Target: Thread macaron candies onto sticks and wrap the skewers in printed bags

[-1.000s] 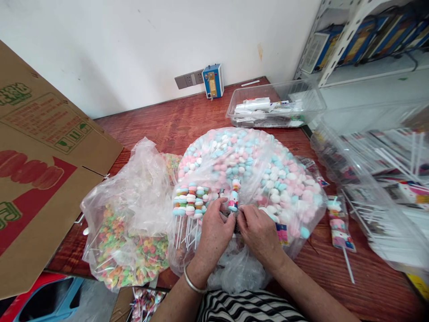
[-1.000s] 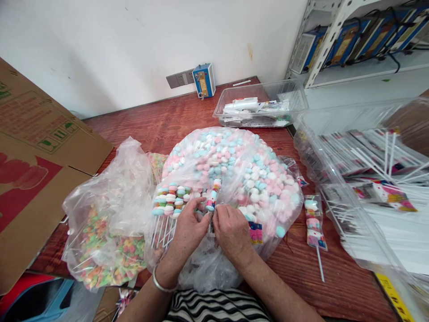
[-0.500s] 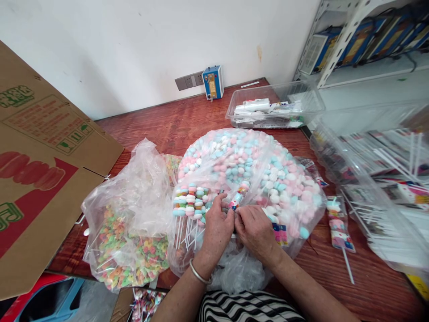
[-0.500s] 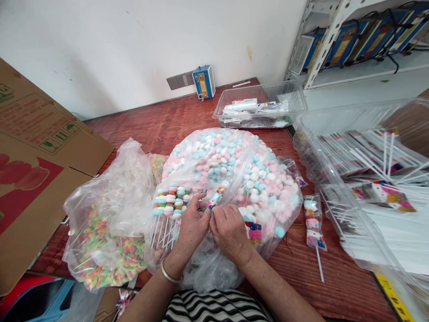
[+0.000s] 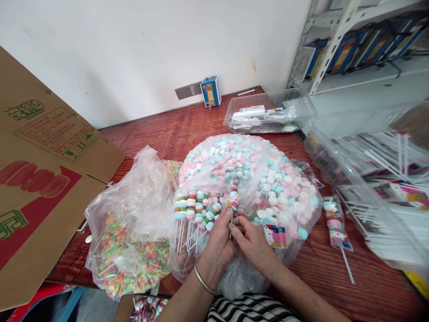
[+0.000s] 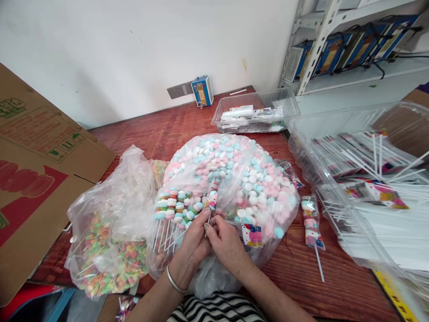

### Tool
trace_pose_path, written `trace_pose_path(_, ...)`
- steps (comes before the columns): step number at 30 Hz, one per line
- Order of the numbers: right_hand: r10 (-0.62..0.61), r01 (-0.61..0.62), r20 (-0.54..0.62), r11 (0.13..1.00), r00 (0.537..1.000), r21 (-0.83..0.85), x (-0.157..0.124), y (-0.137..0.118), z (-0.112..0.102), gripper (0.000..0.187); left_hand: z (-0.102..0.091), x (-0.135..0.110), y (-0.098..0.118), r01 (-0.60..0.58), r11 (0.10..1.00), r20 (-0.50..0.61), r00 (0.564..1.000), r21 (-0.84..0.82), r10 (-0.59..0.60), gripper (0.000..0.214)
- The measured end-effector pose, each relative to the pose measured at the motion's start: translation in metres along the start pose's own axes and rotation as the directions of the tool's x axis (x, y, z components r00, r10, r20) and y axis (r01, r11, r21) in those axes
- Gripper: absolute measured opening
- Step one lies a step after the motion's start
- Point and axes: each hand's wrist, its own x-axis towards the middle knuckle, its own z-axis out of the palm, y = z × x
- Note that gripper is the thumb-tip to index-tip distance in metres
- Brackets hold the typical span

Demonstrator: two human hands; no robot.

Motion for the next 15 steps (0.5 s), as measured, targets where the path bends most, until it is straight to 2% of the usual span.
trace_pose_path(2,0.033,-0.035,0.02,0.993,0.999,0.113,0.003,0.003,0.0,0.018,0.001,-0.001,-0.001,0.012,1.0,0.024,1.0,-0.018,-0.011,0.028)
trace_pose_path(5,0.044,-0.045,0.007,0.989,0.999,0.142,0.004,0.003,-0.003,0.015,0.002,-0.005,0.008,0.027,0.999,0.132,0.991,-0.035,-0.022,0.032)
trace_pose_path(9,0.036,-0.046,0.045,0.972,0.998,0.23,-0.002,-0.005,-0.01,0.015,0.005,-0.011,0.029,-0.078,0.997,0.236,0.968,-0.029,0.082,0.042)
trace_pose_path(12,0.091,-0.118,0.089,0.918,0.992,0.379,-0.006,-0.011,-0.012,0.021,0.005,-0.013,0.035,-0.247,0.96,0.182,0.958,0.133,0.221,0.049)
trace_pose_path(15,0.154,-0.215,0.159,0.825,0.975,0.522,-0.008,-0.013,-0.009,0.028,0.003,-0.013,0.033,-0.384,0.847,0.122,0.923,0.367,0.366,0.049)
